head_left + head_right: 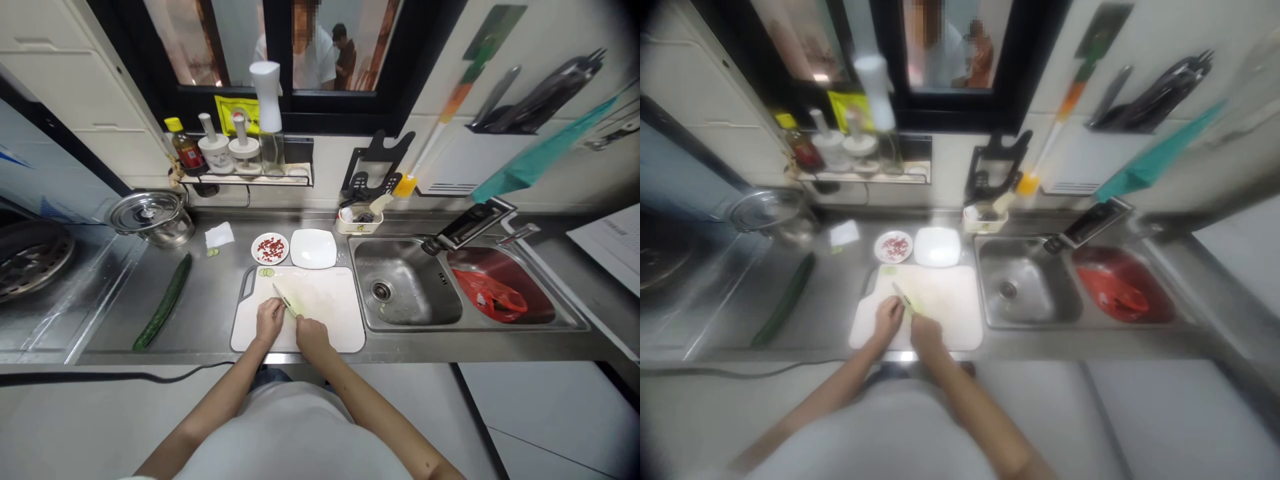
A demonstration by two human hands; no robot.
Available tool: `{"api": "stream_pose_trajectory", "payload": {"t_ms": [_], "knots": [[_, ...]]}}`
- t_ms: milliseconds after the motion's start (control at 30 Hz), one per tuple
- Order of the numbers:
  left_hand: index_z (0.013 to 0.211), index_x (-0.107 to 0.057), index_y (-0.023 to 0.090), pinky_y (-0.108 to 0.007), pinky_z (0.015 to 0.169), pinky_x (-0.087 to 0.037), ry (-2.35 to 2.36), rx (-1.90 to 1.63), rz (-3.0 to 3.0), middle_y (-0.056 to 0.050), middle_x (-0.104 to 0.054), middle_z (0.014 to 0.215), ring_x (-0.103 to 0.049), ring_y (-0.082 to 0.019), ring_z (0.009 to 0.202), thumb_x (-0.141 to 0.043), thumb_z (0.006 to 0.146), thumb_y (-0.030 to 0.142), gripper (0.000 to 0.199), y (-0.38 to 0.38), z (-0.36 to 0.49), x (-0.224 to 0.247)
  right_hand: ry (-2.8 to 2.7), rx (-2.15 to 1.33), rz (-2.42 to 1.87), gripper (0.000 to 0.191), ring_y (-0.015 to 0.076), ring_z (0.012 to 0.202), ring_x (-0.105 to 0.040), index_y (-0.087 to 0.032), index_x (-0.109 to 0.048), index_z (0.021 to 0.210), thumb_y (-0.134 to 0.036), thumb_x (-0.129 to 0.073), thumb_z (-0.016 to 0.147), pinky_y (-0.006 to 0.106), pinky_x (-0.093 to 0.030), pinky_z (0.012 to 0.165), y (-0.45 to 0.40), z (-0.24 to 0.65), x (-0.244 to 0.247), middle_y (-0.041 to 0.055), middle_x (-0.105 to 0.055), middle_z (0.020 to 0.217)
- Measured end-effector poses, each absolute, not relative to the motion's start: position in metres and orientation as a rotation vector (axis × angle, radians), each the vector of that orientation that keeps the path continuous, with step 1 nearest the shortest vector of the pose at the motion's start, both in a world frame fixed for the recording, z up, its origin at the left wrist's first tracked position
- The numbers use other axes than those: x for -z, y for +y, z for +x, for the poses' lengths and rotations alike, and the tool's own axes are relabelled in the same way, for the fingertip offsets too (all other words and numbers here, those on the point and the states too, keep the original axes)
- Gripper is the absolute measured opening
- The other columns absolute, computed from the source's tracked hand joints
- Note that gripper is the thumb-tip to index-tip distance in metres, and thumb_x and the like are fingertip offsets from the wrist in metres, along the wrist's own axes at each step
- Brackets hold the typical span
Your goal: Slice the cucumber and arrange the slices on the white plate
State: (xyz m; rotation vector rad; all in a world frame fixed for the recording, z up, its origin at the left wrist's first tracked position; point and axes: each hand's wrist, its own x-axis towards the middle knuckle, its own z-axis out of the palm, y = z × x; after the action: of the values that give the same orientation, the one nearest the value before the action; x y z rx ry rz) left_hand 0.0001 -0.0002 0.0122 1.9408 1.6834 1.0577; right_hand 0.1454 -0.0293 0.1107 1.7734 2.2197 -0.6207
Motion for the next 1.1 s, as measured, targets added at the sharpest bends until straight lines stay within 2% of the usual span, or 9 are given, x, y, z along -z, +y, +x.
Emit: {"api": "stream_pose_trajectory", "payload": {"t_ms": [1100], "knots": [[0.077,-0.061,0.019,-0.029,0.072,-0.043,1.702,-1.082,1.934,-0.003,-0.065,0.077,-0.060,-0.017,0.076,-0.048,0.087,0.023,0.017,-0.001,0.000,-0.014,2.231,0.645,1.745,0.033,0.0223,0.095,-0.067,-0.014,-0.061,0.106,-0.011,-0.031,0.092,0.031,-0.049,0.076,-0.017,0.143,-0.110,0.0138,-0.070,0.092]]}}
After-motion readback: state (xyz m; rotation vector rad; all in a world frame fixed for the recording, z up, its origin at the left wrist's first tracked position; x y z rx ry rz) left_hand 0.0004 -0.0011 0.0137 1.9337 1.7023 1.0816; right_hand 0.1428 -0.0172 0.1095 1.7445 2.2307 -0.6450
